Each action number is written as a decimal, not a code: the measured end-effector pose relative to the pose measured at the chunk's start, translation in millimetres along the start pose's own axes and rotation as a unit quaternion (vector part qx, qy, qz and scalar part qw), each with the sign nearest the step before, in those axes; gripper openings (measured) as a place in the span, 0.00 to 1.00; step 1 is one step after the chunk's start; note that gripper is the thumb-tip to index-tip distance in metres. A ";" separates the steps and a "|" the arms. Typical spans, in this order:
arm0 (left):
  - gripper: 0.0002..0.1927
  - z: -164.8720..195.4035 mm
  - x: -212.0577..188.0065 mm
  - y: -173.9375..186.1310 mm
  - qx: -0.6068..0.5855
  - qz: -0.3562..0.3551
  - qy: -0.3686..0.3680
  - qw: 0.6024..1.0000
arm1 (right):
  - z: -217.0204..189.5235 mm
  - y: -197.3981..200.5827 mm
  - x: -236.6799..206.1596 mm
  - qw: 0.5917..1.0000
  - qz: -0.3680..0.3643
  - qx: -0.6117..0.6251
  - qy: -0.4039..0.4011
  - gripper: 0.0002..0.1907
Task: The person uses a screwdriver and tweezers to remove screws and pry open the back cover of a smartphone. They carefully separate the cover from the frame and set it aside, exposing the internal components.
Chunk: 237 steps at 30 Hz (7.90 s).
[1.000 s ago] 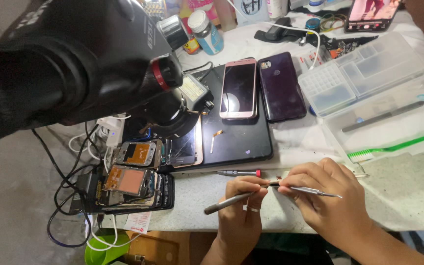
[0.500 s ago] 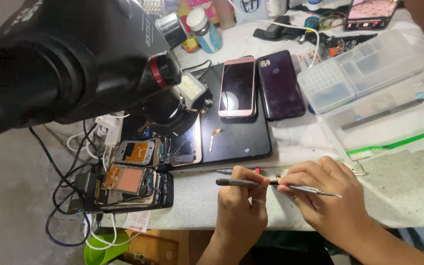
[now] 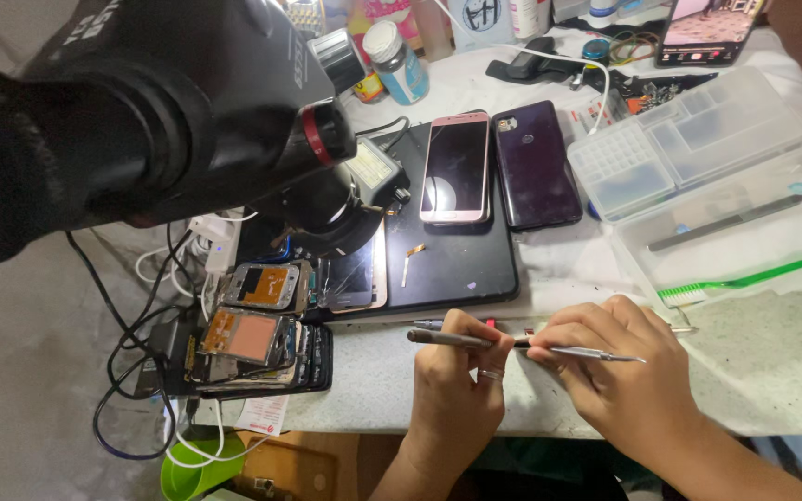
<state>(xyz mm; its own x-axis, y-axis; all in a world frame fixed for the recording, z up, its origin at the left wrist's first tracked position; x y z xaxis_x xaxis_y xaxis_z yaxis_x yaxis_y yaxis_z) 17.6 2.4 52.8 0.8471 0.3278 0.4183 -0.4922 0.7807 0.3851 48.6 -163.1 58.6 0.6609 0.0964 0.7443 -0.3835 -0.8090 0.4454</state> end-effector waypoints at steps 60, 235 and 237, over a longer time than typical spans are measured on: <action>0.06 -25.9 -20.7 -10.5 -0.170 0.093 -0.026 0.981 | 4.4 -1.8 0.9 0.999 -0.011 -0.029 -0.004 0.06; 0.07 -26.0 -10.0 -4.6 -0.082 0.049 0.048 0.994 | 8.7 -0.7 4.0 0.999 -0.007 0.041 -0.035 0.06; 0.07 -26.9 -10.2 -4.9 -0.085 0.052 0.055 0.993 | 7.9 -0.7 4.2 0.999 -0.004 0.043 -0.032 0.06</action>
<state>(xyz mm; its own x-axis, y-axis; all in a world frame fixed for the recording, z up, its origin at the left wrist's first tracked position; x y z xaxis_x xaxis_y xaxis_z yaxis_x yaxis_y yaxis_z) 16.7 9.6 24.6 0.8155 0.4599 0.3514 -0.5444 0.8156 0.1960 56.8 -166.7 57.5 0.7049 0.0671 0.7061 -0.3239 -0.8552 0.4046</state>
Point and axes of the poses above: each hand's wrist, its own x-axis towards the middle knuckle, its own y-axis out of the back of the hand, z = x × y, the point moved 4 cm from there along x, towards the middle knuckle, and after that the axes turned 15 degrees about z, right-handed, at the moved point
